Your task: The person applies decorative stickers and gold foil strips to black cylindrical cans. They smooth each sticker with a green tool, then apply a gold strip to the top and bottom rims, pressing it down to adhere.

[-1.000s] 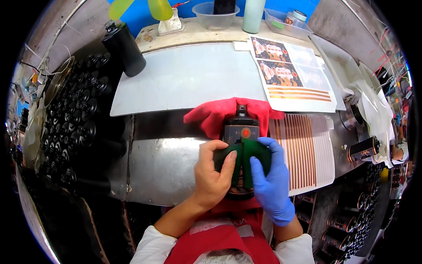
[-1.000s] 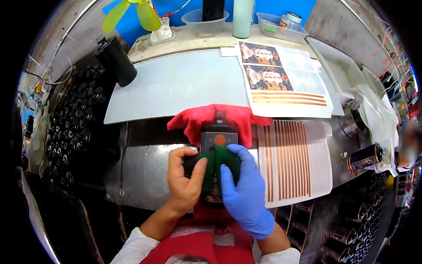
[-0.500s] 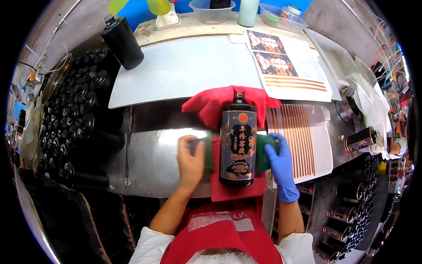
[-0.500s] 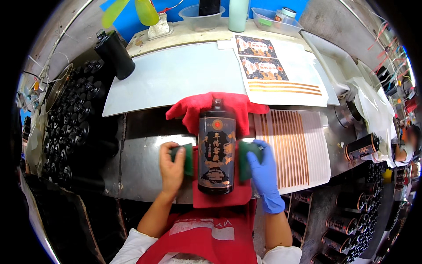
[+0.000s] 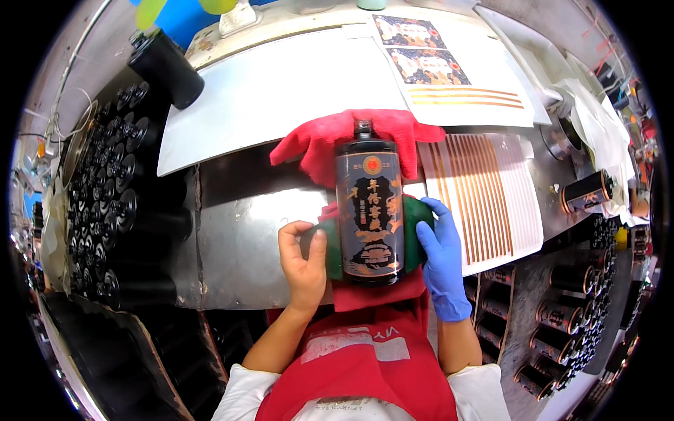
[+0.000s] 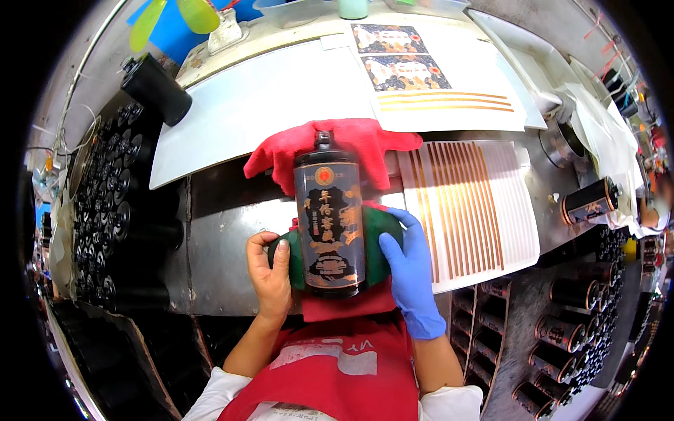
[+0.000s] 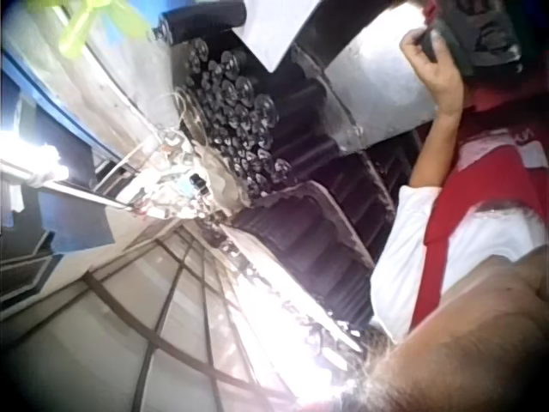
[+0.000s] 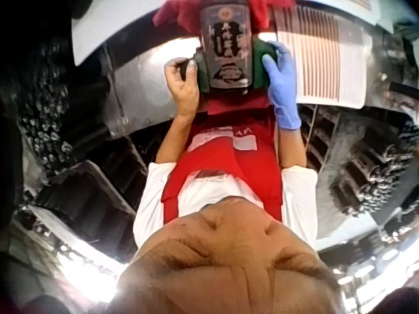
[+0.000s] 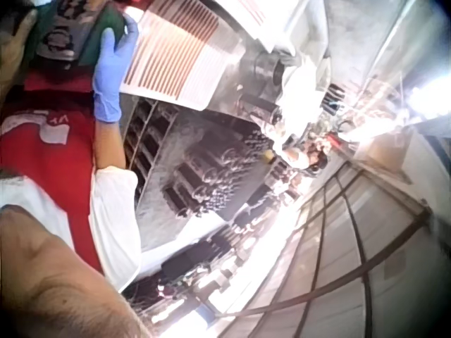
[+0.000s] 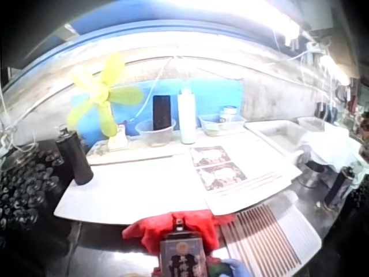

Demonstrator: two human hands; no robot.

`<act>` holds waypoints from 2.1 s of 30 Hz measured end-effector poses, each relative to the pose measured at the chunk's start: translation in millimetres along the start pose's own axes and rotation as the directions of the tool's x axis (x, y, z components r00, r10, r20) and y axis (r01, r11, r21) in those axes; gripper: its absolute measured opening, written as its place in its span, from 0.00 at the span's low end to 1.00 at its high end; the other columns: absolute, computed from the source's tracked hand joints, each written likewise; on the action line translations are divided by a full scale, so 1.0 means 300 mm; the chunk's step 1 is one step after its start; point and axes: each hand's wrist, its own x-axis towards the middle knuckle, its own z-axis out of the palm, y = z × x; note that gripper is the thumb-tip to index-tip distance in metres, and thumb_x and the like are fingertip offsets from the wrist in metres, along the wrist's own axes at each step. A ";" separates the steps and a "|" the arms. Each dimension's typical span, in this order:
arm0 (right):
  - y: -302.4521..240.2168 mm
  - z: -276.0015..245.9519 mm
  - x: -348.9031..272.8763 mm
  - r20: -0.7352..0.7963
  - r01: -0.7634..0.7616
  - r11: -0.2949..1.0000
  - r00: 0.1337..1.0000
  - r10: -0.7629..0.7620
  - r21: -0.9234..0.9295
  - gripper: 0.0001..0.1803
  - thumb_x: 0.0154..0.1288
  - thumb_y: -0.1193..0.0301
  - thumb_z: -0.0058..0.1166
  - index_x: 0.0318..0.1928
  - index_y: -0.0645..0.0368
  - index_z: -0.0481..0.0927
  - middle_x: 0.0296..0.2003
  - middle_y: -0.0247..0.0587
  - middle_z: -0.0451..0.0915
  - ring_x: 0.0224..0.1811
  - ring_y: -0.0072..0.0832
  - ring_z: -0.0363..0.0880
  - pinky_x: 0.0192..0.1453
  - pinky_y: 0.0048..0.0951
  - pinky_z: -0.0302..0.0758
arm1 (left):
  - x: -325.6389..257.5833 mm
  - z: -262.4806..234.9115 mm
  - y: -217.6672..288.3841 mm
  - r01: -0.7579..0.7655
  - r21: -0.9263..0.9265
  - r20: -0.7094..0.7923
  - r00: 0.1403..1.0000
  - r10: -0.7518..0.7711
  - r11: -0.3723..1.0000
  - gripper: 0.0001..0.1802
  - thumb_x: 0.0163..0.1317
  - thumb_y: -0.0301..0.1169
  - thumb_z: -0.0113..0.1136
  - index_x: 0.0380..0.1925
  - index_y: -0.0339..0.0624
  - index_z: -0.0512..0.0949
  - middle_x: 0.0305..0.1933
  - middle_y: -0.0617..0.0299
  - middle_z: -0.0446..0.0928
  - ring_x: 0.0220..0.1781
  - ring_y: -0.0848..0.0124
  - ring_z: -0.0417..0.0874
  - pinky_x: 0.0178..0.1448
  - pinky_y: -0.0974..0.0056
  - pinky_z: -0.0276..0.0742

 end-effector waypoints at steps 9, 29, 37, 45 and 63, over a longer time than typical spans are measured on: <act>0.014 0.028 0.179 -0.072 0.199 0.979 0.977 -0.201 -0.037 0.23 0.57 0.80 0.56 0.53 0.61 0.66 0.45 0.40 0.73 0.44 0.23 0.73 0.48 0.23 0.72 | 0.040 -0.032 -0.050 -0.118 0.222 0.013 0.993 0.118 0.968 0.11 0.62 0.28 0.54 0.41 0.36 0.67 0.41 0.62 0.67 0.47 0.73 0.66 0.54 0.69 0.62; -0.102 -0.069 -0.045 0.337 0.273 0.914 0.927 -0.166 -0.301 0.16 0.45 0.84 0.60 0.38 0.60 0.81 0.34 0.38 0.81 0.37 0.26 0.80 0.42 0.25 0.76 | -0.064 -0.066 -0.002 -0.643 0.452 0.543 0.748 0.382 0.618 0.38 0.53 0.22 0.57 0.61 0.16 0.51 0.46 0.36 0.76 0.35 0.51 0.83 0.36 0.64 0.77; -0.150 0.007 0.230 0.209 0.661 0.719 0.750 -0.627 -0.214 0.12 0.48 0.84 0.59 0.35 0.60 0.80 0.32 0.38 0.79 0.36 0.28 0.79 0.38 0.28 0.76 | -0.056 -0.103 -0.009 -0.523 0.518 0.636 0.765 0.104 0.676 0.31 0.56 0.23 0.54 0.60 0.23 0.58 0.60 0.32 0.64 0.61 0.42 0.67 0.62 0.56 0.62; -0.040 -0.142 -0.057 0.549 0.592 0.788 0.721 -0.423 -0.170 0.18 0.37 0.84 0.57 0.34 0.55 0.82 0.34 0.38 0.79 0.38 0.35 0.79 0.39 0.32 0.76 | -0.039 -0.049 0.118 -0.635 0.449 0.515 0.759 0.398 0.629 0.42 0.46 0.42 0.70 0.57 0.30 0.65 0.62 0.40 0.61 0.64 0.48 0.61 0.67 0.49 0.54; -0.129 -0.137 -0.073 0.284 0.257 0.937 0.940 -0.187 -0.235 0.15 0.49 0.77 0.65 0.40 0.57 0.80 0.34 0.42 0.81 0.35 0.32 0.81 0.40 0.29 0.76 | -0.055 -0.016 0.204 -0.969 0.236 0.789 0.234 0.568 0.072 0.16 0.41 0.33 0.68 0.34 0.64 0.83 0.41 0.78 0.70 0.45 0.70 0.63 0.52 0.64 0.63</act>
